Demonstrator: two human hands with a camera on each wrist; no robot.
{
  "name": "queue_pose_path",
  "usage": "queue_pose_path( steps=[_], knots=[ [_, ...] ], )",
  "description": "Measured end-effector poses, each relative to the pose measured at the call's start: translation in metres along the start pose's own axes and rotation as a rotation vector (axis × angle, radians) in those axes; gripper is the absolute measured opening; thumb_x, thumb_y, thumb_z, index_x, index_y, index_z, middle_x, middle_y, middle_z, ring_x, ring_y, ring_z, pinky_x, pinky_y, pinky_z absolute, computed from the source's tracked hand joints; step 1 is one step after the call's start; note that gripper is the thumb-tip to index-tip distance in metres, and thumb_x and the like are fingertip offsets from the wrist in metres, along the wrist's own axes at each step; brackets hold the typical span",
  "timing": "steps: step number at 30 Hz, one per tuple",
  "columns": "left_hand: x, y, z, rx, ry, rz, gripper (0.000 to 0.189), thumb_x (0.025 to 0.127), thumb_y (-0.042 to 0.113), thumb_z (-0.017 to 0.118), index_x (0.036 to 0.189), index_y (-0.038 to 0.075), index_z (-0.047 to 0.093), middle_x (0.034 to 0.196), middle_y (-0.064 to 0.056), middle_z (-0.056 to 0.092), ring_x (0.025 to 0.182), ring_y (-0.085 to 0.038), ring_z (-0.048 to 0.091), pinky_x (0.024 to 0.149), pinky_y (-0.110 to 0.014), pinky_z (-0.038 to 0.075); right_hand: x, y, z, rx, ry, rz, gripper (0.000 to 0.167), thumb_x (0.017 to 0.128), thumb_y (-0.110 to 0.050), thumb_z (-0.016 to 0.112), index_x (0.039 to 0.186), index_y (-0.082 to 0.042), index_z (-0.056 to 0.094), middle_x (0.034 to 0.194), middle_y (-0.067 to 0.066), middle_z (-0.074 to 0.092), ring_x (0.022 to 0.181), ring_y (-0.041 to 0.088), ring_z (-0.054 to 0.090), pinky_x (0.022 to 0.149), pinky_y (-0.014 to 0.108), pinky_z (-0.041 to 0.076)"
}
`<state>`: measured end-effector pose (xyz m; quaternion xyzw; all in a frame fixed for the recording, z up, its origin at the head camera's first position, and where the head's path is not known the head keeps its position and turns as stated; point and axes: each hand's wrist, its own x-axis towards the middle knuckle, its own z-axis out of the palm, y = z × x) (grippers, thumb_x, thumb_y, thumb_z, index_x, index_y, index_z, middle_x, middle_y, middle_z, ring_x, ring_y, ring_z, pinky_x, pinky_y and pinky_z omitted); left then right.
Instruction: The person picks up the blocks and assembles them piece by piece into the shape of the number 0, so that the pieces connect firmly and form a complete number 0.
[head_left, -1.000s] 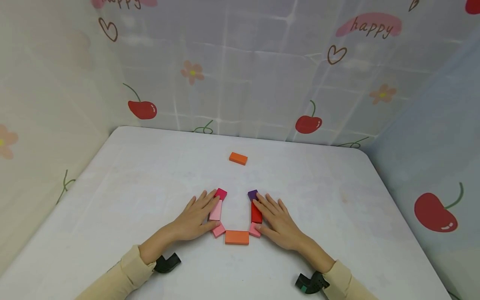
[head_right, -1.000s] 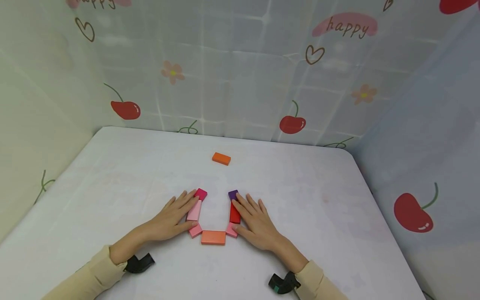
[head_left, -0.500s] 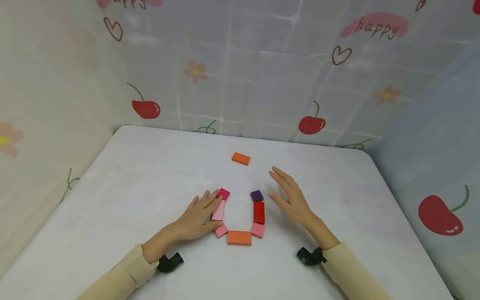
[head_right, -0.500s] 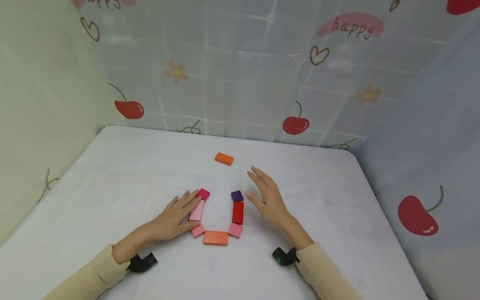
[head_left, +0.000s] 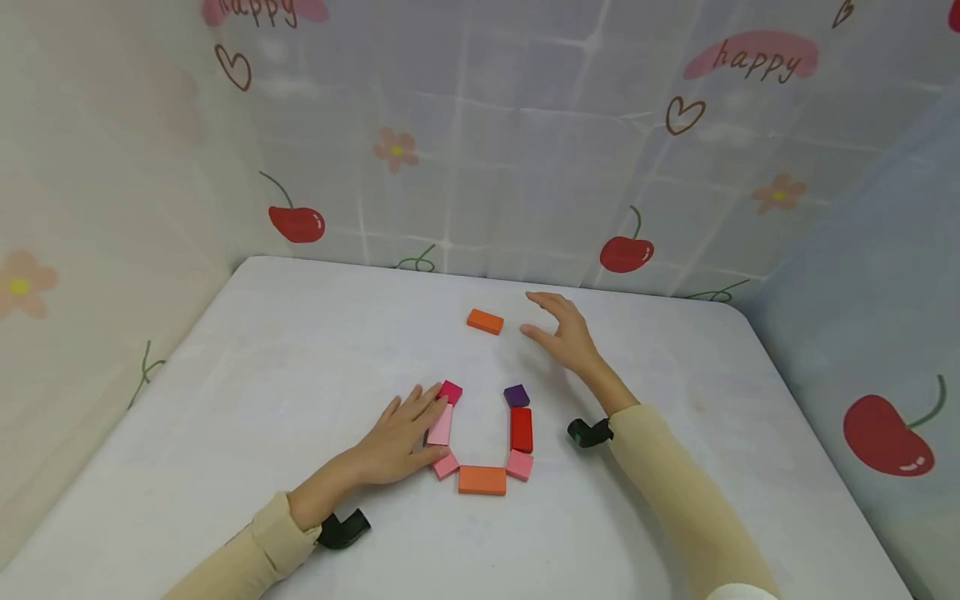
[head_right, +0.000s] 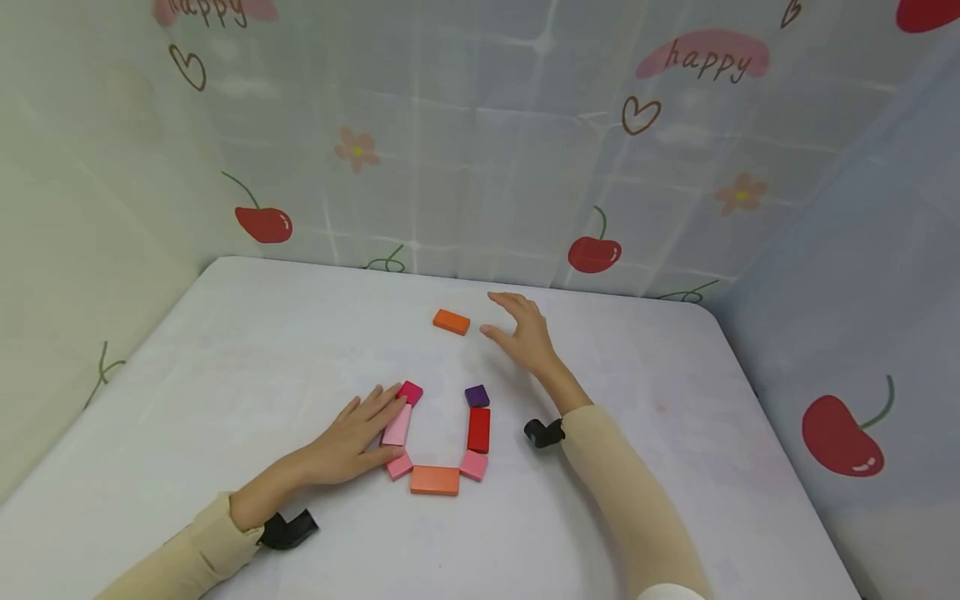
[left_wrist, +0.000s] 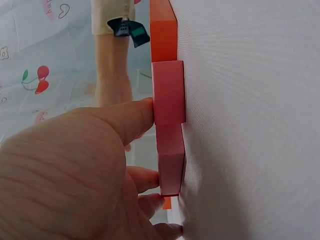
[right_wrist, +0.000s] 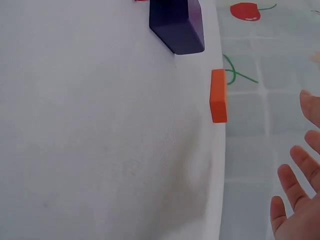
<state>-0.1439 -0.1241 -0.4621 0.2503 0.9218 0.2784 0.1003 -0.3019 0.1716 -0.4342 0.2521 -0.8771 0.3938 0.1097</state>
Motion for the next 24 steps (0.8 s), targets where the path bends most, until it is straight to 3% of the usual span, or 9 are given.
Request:
queue_pose_path(
  steps=[3,10,24],
  knots=[
    [0.000,0.000,0.000,0.001,-0.002,-0.002,0.076,0.095,0.042,0.058,0.154,0.006,0.027,0.165,-0.010,0.014,0.151,-0.040,0.007,0.118,-0.063,0.003,0.009,0.005,0.004,0.025,-0.032,0.069,0.056,0.087,-0.019,0.074,0.138,-0.007,0.054,0.136,0.016,0.056,0.119,0.035,0.052,0.101,0.058,0.041],
    [-0.001,0.001,0.000,0.001,0.000,-0.003,0.076,0.095,0.043,0.058,0.154,0.006,0.027,0.165,-0.009,0.014,0.151,-0.039,0.006,0.118,-0.063,0.003,0.023,0.016,0.015,0.103,-0.161,0.243,0.056,0.088,-0.020,0.073,0.140,-0.011,0.053,0.138,0.012,0.056,0.123,0.033,0.051,0.102,0.051,0.044],
    [-0.001,0.000,0.000,-0.002,-0.009,-0.014,0.075,0.095,0.043,0.057,0.154,0.007,0.027,0.165,-0.009,0.014,0.152,-0.038,0.006,0.119,-0.062,0.003,0.038,0.023,0.035,0.041,-0.311,0.284,0.051,0.088,-0.022,0.072,0.135,-0.007,0.058,0.129,0.015,0.062,0.115,0.031,0.054,0.103,0.043,0.045]
  ],
)
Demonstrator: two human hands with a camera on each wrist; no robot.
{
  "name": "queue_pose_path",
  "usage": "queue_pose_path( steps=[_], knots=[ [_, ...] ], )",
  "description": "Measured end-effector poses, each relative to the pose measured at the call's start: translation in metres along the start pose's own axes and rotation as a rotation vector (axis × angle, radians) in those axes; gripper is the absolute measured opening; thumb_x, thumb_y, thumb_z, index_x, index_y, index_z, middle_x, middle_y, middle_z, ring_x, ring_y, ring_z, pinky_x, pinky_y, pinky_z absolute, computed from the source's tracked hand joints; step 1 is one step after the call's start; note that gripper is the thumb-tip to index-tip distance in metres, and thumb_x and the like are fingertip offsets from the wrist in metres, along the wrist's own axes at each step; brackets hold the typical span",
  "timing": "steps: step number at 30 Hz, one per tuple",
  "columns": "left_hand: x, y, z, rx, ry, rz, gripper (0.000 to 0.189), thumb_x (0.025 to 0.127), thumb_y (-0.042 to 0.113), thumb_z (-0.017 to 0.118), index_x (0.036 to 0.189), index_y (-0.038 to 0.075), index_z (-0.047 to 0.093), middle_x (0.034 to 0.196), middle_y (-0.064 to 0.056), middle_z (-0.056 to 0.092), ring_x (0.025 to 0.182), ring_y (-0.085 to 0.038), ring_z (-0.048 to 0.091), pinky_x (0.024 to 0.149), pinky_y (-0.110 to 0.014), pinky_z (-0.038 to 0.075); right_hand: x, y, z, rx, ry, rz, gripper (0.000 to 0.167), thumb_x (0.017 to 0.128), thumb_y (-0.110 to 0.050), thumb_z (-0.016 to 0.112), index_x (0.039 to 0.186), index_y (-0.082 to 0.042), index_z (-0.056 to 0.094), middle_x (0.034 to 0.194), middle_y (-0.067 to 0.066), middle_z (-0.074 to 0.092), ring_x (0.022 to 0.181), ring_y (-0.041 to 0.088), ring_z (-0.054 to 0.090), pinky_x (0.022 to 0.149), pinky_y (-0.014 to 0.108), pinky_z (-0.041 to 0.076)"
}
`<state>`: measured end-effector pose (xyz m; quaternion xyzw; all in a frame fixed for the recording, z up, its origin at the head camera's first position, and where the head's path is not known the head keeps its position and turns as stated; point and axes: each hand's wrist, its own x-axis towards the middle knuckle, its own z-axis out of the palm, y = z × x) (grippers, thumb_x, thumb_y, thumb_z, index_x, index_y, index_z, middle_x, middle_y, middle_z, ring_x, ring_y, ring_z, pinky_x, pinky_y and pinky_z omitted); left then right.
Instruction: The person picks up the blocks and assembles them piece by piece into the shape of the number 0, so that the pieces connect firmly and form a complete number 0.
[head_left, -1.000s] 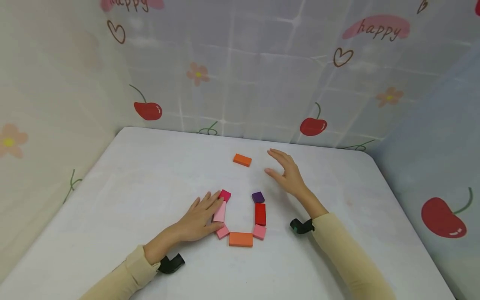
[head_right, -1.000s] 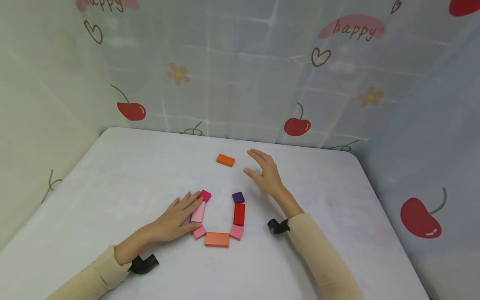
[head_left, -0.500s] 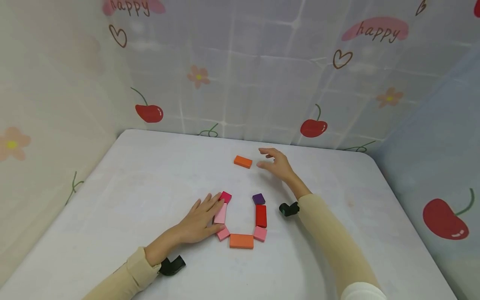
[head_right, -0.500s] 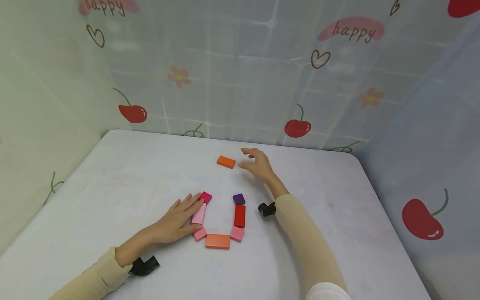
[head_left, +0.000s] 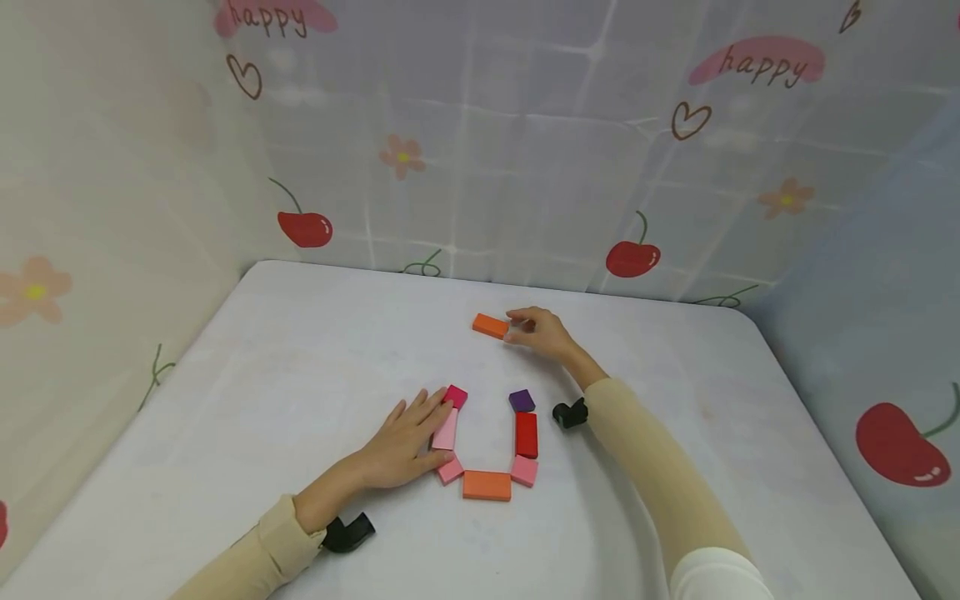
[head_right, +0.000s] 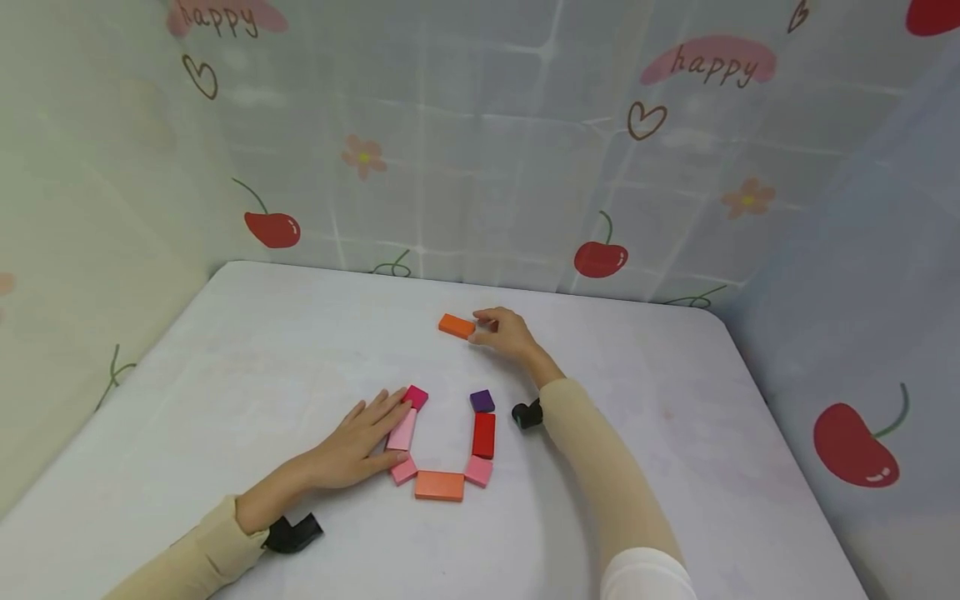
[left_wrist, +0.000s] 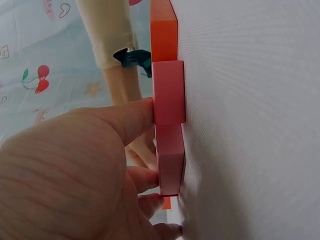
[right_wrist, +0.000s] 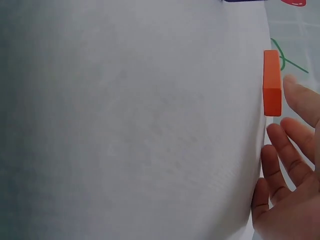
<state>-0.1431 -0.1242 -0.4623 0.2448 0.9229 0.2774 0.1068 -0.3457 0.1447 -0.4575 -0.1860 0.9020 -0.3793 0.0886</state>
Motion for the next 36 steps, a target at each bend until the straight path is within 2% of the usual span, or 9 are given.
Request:
queue_pose_path(
  steps=[11,23,30,36],
  knots=[
    [-0.001,0.002,-0.001,0.008,0.004,0.012,0.075,0.096,0.043,0.057,0.154,0.006,0.028,0.165,-0.010,0.015,0.151,-0.039,0.007,0.119,-0.062,0.003,0.007,-0.003,0.005,-0.073,0.013,0.033,0.044,0.088,-0.020,0.072,0.130,-0.009,0.064,0.118,0.012,0.065,0.104,0.026,0.054,0.090,0.037,0.047],
    [-0.001,0.004,-0.003,0.007,0.000,0.005,0.075,0.096,0.042,0.057,0.154,0.006,0.027,0.165,-0.009,0.015,0.151,-0.039,0.006,0.119,-0.062,0.003,0.005,-0.009,0.005,-0.105,0.019,0.032,0.038,0.088,-0.021,0.072,0.124,-0.010,0.068,0.112,0.011,0.064,0.099,0.025,0.053,0.084,0.033,0.044],
    [-0.001,0.003,-0.003,0.010,0.007,0.016,0.074,0.096,0.041,0.058,0.154,0.006,0.027,0.164,-0.010,0.015,0.151,-0.039,0.007,0.119,-0.062,0.004,0.004,-0.012,0.005,-0.110,0.024,0.009,0.037,0.088,-0.019,0.073,0.122,-0.007,0.069,0.109,0.013,0.065,0.097,0.025,0.053,0.084,0.034,0.045],
    [-0.001,0.002,-0.002,0.018,0.001,0.011,0.075,0.096,0.042,0.057,0.154,0.006,0.027,0.165,-0.009,0.015,0.151,-0.039,0.006,0.119,-0.062,0.004,0.001,-0.012,0.006,-0.120,0.018,-0.003,0.036,0.088,-0.018,0.072,0.122,-0.006,0.069,0.112,0.014,0.066,0.100,0.026,0.053,0.091,0.038,0.046]
  ],
)
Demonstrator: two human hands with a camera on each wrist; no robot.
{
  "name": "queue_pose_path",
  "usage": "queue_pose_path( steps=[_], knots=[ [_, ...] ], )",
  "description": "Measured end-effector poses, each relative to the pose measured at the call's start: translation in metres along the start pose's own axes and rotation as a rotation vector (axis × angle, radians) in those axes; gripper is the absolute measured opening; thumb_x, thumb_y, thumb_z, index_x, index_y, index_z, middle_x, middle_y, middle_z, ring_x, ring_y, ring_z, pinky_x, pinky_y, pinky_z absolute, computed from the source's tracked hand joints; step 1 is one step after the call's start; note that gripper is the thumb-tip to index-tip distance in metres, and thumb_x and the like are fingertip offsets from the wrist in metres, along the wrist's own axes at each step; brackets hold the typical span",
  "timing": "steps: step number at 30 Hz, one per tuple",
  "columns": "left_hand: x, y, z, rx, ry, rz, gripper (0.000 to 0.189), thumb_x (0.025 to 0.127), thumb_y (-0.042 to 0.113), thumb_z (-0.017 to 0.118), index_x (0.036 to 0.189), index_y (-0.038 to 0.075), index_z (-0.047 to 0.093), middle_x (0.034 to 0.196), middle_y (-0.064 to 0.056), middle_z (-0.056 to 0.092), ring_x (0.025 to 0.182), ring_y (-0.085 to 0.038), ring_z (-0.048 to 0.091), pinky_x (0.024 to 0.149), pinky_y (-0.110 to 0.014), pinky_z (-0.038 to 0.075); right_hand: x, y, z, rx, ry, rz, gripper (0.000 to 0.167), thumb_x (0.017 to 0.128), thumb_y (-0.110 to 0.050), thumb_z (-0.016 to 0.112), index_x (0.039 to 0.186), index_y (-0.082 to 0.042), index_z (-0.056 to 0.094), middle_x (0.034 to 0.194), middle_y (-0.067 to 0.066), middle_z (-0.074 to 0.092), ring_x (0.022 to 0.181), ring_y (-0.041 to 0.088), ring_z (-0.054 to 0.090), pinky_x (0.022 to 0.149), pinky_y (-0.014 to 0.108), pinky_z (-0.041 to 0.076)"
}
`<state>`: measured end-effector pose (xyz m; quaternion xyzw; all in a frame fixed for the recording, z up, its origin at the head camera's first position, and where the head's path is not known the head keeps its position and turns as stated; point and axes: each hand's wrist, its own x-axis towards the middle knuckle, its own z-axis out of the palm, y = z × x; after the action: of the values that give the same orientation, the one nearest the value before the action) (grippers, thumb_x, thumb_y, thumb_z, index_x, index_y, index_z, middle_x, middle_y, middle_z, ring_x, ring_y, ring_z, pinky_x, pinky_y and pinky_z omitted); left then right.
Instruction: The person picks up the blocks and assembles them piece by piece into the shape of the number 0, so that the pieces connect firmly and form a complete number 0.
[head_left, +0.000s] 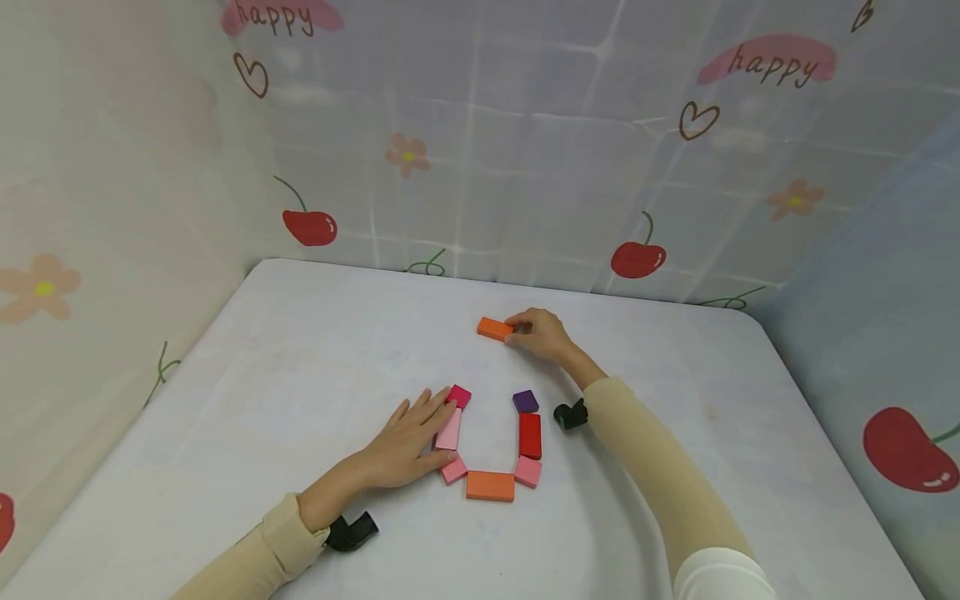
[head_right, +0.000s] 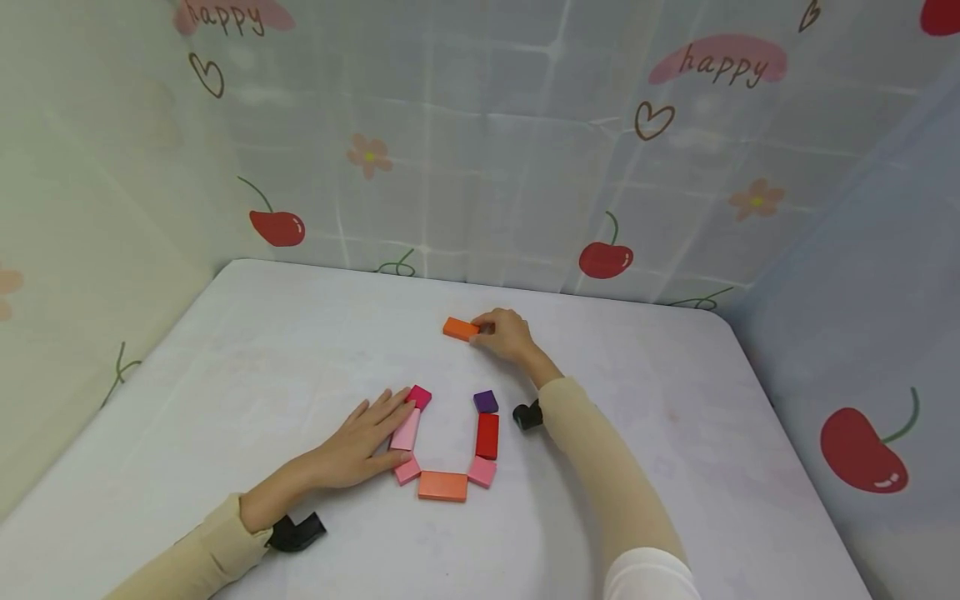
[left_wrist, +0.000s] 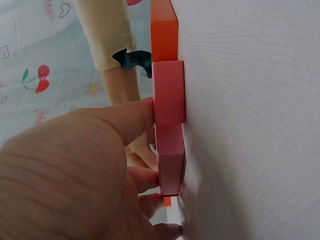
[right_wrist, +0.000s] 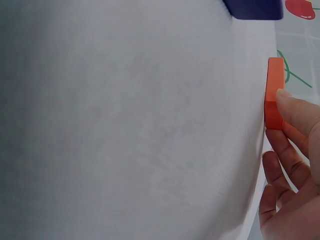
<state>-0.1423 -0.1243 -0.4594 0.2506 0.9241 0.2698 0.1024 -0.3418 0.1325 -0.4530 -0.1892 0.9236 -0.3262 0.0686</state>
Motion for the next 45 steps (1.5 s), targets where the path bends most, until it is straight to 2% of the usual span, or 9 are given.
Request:
queue_pose_path(
  steps=[7,15,23,33,38,45],
  knots=[
    [0.001,-0.001,0.002,0.009,0.002,-0.002,0.075,0.096,0.043,0.057,0.154,0.007,0.027,0.165,-0.008,0.014,0.152,-0.038,0.006,0.119,-0.061,0.004,-0.007,0.001,-0.002,0.001,-0.023,-0.010,0.037,0.089,-0.020,0.071,0.124,-0.006,0.067,0.116,0.014,0.065,0.104,0.027,0.054,0.096,0.042,0.046],
    [0.000,0.000,0.001,0.003,0.006,-0.003,0.075,0.095,0.042,0.058,0.154,0.006,0.028,0.165,-0.009,0.015,0.151,-0.039,0.007,0.119,-0.062,0.004,-0.020,0.007,-0.004,0.053,-0.037,-0.040,0.037,0.089,-0.018,0.071,0.124,-0.006,0.067,0.119,0.013,0.066,0.111,0.028,0.057,0.102,0.044,0.047],
    [0.000,-0.001,0.000,-0.001,0.003,0.000,0.075,0.096,0.043,0.057,0.154,0.007,0.027,0.165,-0.008,0.014,0.152,-0.038,0.006,0.119,-0.062,0.004,-0.040,0.002,-0.006,0.092,-0.046,-0.108,0.037,0.087,-0.017,0.073,0.121,-0.004,0.068,0.112,0.012,0.068,0.104,0.026,0.057,0.095,0.043,0.048],
    [0.001,-0.003,0.002,0.007,-0.004,-0.006,0.075,0.096,0.045,0.055,0.155,0.008,0.026,0.165,-0.007,0.013,0.152,-0.037,0.005,0.119,-0.061,0.003,-0.058,-0.001,-0.002,0.089,-0.078,-0.183,0.034,0.087,-0.015,0.073,0.119,-0.006,0.070,0.107,0.008,0.068,0.100,0.023,0.056,0.090,0.038,0.046],
    [0.001,-0.003,0.001,0.005,-0.003,0.002,0.075,0.096,0.045,0.056,0.154,0.007,0.027,0.165,-0.008,0.013,0.152,-0.038,0.005,0.119,-0.062,0.003,-0.065,-0.004,-0.001,0.089,-0.098,-0.185,0.033,0.087,-0.016,0.073,0.119,-0.006,0.070,0.106,0.007,0.068,0.100,0.023,0.055,0.091,0.040,0.046],
    [0.001,-0.001,0.001,0.002,-0.002,0.001,0.075,0.096,0.043,0.057,0.154,0.007,0.027,0.165,-0.009,0.014,0.151,-0.038,0.006,0.119,-0.062,0.003,-0.073,-0.005,0.002,0.094,-0.112,-0.169,0.033,0.086,-0.016,0.075,0.117,-0.007,0.071,0.105,0.006,0.068,0.098,0.021,0.055,0.087,0.035,0.047]
  ],
)
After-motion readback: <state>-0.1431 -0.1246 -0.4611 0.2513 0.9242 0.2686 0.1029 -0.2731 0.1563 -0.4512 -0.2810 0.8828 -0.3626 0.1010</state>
